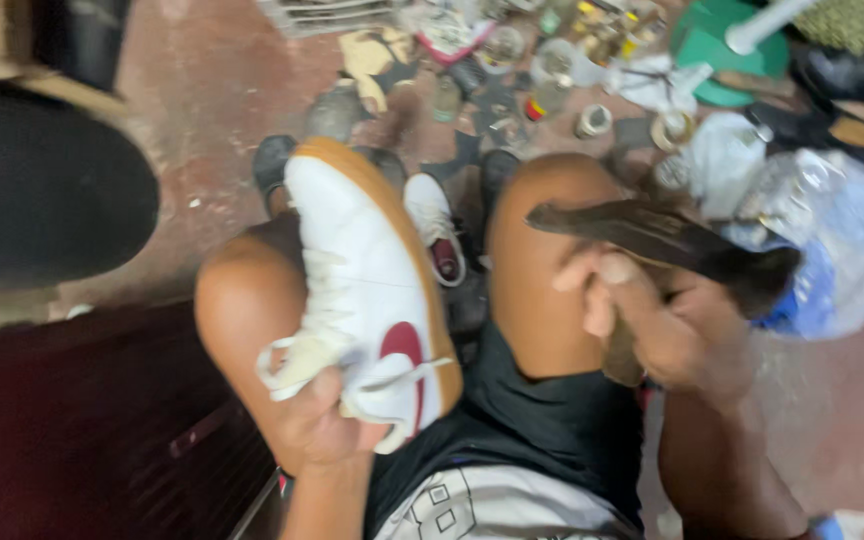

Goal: The person cleans a white sneaker with a cloth, applies glue to the sole edge, presses the sole to the upper, and uses a hammer to tap the sole. They also use a metal tool to press the glued area.

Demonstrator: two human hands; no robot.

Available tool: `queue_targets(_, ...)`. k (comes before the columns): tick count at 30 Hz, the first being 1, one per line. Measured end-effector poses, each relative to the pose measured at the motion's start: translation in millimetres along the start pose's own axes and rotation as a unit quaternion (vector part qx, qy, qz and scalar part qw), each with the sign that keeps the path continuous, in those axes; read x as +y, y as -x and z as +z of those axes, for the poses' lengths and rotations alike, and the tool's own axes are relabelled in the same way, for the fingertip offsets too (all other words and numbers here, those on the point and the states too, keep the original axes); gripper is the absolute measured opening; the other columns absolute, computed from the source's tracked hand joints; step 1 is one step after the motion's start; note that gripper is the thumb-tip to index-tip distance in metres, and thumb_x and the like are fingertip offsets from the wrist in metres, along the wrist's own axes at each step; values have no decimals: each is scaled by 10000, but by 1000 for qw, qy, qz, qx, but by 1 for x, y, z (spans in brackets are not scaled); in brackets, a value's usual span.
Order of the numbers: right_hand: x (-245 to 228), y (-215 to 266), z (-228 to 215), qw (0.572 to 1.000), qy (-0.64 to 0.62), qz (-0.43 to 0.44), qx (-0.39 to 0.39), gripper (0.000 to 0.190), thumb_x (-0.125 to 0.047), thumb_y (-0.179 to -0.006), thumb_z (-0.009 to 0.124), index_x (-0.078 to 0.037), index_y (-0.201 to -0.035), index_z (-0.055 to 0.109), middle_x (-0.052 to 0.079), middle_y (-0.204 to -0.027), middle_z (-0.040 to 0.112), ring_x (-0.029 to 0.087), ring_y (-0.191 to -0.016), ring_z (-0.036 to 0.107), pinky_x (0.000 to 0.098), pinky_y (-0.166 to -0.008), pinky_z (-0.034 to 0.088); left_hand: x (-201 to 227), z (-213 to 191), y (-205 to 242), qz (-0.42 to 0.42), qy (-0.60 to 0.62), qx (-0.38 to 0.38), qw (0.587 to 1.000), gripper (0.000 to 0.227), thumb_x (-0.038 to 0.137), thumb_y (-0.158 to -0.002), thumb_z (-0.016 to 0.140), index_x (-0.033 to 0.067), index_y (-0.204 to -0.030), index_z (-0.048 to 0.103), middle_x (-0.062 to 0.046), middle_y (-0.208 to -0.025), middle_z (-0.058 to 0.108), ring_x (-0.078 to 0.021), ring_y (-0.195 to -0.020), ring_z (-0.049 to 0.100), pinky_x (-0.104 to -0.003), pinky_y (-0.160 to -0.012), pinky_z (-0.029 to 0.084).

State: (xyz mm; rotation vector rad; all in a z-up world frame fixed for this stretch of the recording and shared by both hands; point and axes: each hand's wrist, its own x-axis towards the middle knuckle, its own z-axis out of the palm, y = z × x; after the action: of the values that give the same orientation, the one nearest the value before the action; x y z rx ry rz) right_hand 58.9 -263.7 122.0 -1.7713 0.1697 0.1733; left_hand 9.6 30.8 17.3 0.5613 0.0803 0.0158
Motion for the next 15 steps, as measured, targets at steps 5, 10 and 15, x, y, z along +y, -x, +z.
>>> queue_targets(5,58,34,-71,978,89,153,115,242,-238,-992,616,-50,-907,742,34,-595,574,119,-502,499,262,-438,359,33,-5,-38,-95,9,-69,993,736,156,-969,627,-80,-1634,414,-276,-1501,522,-414,-1401,554,-554,-1224,424)
queue_targets(10,178,30,-81,913,272,299,56,284,-323,-973,708,-40,-974,729,166,-731,675,291,-686,618,428,-604,477,39,17,-76,-164,-162,82,970,745,220,-958,633,-65,-1594,370,-255,-1511,520,-362,-1390,552,-491,-1161,474)
queue_targets(15,299,16,-55,945,247,208,56,417,-214,-833,722,-75,-1193,564,220,-1053,721,406,-1009,706,485,-835,548,19,50,-78,-200,-200,126,951,751,206,-939,641,-64,-1584,367,-252,-1496,528,-359,-1369,563,-489,-1144,481)
